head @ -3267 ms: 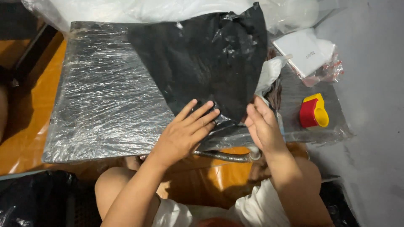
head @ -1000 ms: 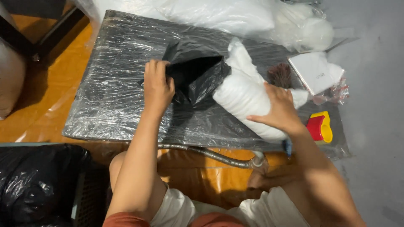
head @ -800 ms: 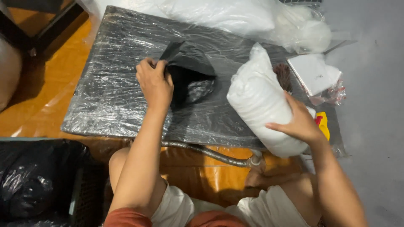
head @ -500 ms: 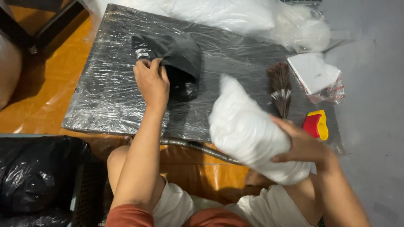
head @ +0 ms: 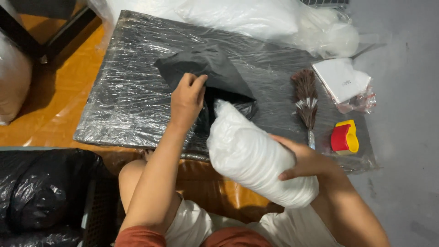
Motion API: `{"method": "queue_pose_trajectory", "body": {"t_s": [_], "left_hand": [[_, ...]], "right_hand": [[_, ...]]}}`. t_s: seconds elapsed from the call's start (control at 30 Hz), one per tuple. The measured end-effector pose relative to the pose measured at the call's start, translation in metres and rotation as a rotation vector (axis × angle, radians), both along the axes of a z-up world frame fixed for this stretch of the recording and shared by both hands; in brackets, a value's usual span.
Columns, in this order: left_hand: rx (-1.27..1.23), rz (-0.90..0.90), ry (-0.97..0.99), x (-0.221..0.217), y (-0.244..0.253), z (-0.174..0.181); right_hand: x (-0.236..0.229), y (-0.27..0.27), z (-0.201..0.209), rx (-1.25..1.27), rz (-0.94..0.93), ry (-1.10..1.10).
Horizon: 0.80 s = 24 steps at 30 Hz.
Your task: Inserting a white pillow into a black plastic shipping bag, folding the bag, and smoothing it with a duster.
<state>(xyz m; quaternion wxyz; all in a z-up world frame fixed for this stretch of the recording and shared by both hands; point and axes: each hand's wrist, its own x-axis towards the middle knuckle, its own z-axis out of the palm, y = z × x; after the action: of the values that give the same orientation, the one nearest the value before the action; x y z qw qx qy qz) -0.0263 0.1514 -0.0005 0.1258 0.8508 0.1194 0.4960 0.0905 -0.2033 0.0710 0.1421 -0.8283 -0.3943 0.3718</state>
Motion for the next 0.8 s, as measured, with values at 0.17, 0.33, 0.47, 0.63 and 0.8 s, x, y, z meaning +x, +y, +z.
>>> {"method": "queue_pose_trajectory", "body": {"t_s": [0.17,0.33,0.47,0.63,0.8], "left_hand": [[0.026,-0.136,0.164,-0.010,-0.008,0.011],[-0.014,-0.240,0.322,-0.022,-0.020,0.015],[-0.124,-0.340,0.347,-0.034,-0.030,0.031],[-0.080,-0.295,0.345,-0.039,-0.036,0.036],[-0.225,-0.240,0.352,-0.036,-0.048,0.036]], "right_hand": [[0.005,0.005,0.012,0.025,-0.142,0.041],[0.005,0.020,0.004,-0.033,-0.215,-0.009],[0.003,0.025,0.003,-0.023,-0.221,-0.004],[0.000,0.029,0.004,0.055,-0.303,0.013],[-0.008,0.031,-0.006,0.068,-0.465,-0.135]]}}
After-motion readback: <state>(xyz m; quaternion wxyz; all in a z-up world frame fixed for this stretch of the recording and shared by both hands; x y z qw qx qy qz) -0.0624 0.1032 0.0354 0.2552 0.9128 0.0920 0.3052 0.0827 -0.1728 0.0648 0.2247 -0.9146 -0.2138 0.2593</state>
